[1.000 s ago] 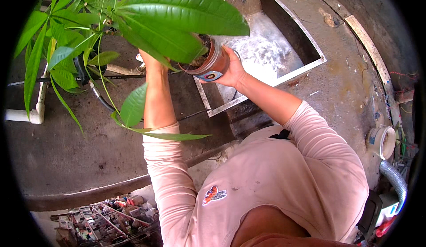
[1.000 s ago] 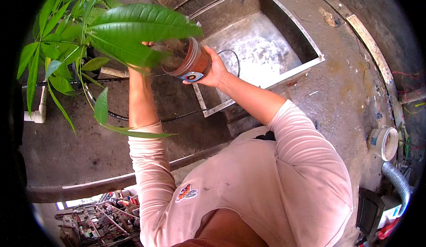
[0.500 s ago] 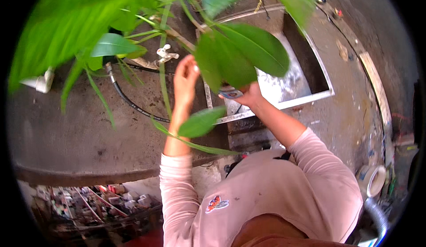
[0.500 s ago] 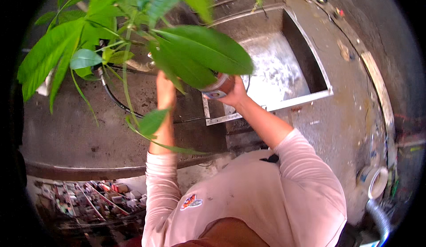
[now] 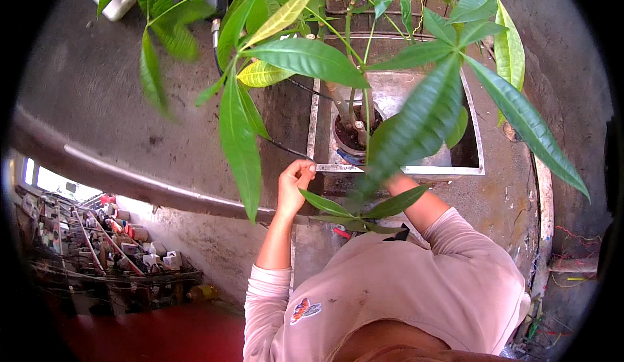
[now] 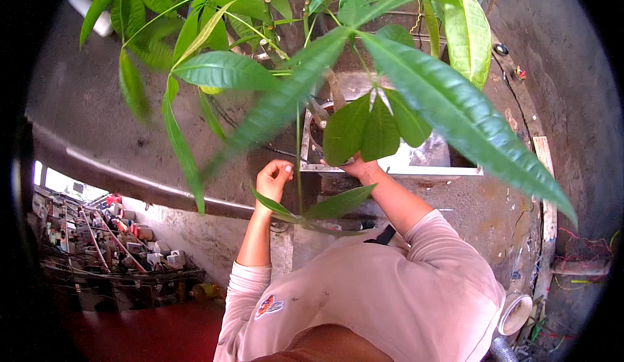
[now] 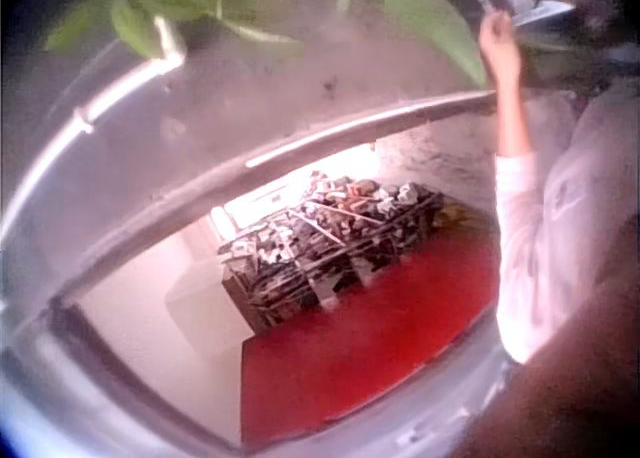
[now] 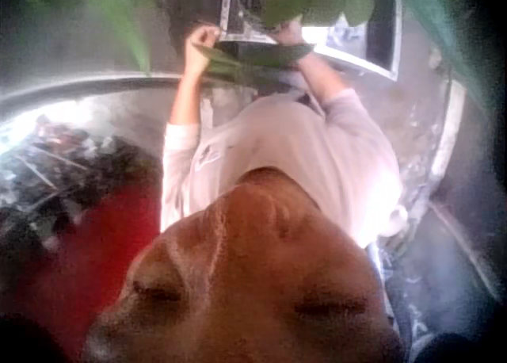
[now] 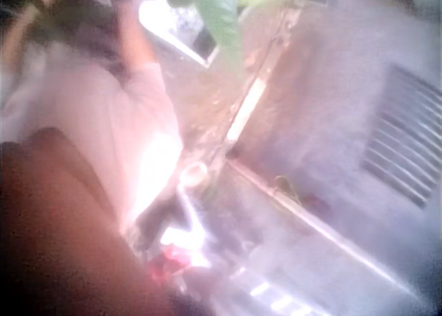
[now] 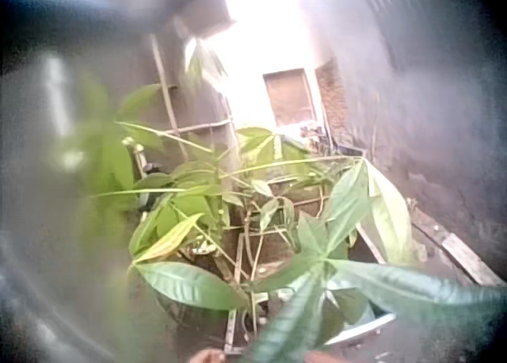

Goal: The person picks up a potted plant from a display, carries it to a sink, waters it using a faucet, and returns it to the display. They then handle a cardboard box and wipe their hands with a tissue.

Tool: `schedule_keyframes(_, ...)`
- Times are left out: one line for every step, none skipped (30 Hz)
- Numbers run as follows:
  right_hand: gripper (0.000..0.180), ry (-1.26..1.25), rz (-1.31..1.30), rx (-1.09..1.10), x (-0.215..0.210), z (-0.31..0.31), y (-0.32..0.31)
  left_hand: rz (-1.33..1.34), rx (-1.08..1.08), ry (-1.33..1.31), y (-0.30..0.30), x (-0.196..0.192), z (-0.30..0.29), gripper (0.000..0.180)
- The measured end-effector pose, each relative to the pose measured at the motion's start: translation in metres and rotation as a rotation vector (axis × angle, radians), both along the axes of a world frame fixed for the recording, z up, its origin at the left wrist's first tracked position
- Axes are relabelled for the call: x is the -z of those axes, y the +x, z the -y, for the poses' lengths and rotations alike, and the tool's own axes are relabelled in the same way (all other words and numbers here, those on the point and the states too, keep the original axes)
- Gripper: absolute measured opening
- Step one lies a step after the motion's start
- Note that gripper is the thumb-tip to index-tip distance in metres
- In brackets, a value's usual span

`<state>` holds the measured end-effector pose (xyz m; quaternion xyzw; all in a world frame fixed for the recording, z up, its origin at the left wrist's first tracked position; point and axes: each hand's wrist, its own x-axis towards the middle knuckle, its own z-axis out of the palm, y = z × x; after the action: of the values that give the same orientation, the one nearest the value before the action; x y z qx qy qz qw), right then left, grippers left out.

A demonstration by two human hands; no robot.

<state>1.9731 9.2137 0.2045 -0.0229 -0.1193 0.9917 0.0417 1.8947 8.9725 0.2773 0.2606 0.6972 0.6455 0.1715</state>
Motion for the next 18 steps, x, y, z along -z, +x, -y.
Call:
schedule_keyframes(0.063, -0.065, -0.119, -0.073, 0.003, 0.012, 0.010, 0.040, -0.034, 0.003, 0.019, -0.001, 0.019, 0.010)
schedule_keyframes(0.064, -0.092, -0.145, -0.105, 0.002, 0.026, 0.020, 0.048, -0.046, 0.001, 0.034, -0.001, 0.041, 0.008)
schedule_keyframes(0.066, -0.118, -0.170, -0.136, 0.000, 0.039, 0.030, 0.045, -0.073, -0.006, 0.050, -0.001, 0.063, 0.008)
schedule_keyframes(0.068, -0.106, -0.093, -0.127, 0.000, 0.051, 0.041, 0.043, -0.101, -0.014, 0.067, 0.000, 0.086, 0.008)
schedule_keyframes(0.070, -0.090, 0.001, -0.125, 0.003, 0.064, 0.053, 0.083, -0.129, -0.020, 0.083, 0.008, 0.111, 0.008)
schedule_keyframes(0.072, -0.095, 0.016, -0.141, 0.006, 0.077, 0.066, 0.093, -0.173, 0.005, 0.103, 0.015, 0.133, 0.009)
schedule_keyframes(0.073, -0.101, 0.011, -0.160, 0.006, 0.089, 0.079, 0.094, -0.190, 0.015, 0.123, 0.020, 0.157, 0.009)
schedule_keyframes(0.075, -0.107, 0.006, -0.180, 0.005, 0.102, 0.094, 0.096, -0.208, 0.025, 0.143, 0.026, 0.181, 0.009)
schedule_keyframes(0.079, -0.083, 0.022, -0.169, 0.005, 0.120, 0.110, 0.091, -0.256, -0.013, 0.167, 0.031, 0.204, 0.009)
schedule_keyframes(0.080, -0.112, -0.025, -0.236, 0.004, 0.138, 0.125, 0.106, -0.295, -0.001, 0.191, 0.037, 0.226, 0.009)
schedule_keyframes(0.080, -0.160, -0.073, -0.298, 0.000, 0.175, 0.147, 0.121, -0.331, -0.007, 0.219, 0.044, 0.261, 0.009)
schedule_keyframes(0.081, -0.208, -0.119, -0.360, 0.000, 0.210, 0.169, 0.135, -0.368, -0.012, 0.248, 0.050, 0.295, 0.010)
schedule_keyframes(0.083, -0.220, -0.083, -0.364, 0.007, 0.242, 0.194, 0.172, -0.395, -0.008, 0.278, 0.058, 0.326, 0.010)
schedule_keyframes(0.082, -0.204, -0.106, -0.407, 0.003, 0.269, 0.215, 0.133, -0.423, -0.056, 0.304, 0.061, 0.352, 0.011)
schedule_keyframes(0.080, -0.194, -0.110, -0.450, 0.000, 0.293, 0.229, 0.114, -0.453, -0.110, 0.325, 0.068, 0.373, 0.012)
schedule_keyframes(0.079, -0.184, -0.115, -0.494, -0.004, 0.317, 0.242, 0.096, -0.482, -0.165, 0.346, 0.072, 0.394, 0.013)
schedule_keyframes(0.082, -0.172, -0.178, -0.529, -0.015, 0.342, 0.258, 0.077, -0.520, -0.084, 0.374, 0.063, 0.408, 0.014)
schedule_keyframes(0.083, -0.170, -0.189, -0.563, -0.018, 0.365, 0.270, 0.151, -0.561, 0.009, 0.396, 0.064, 0.429, 0.014)
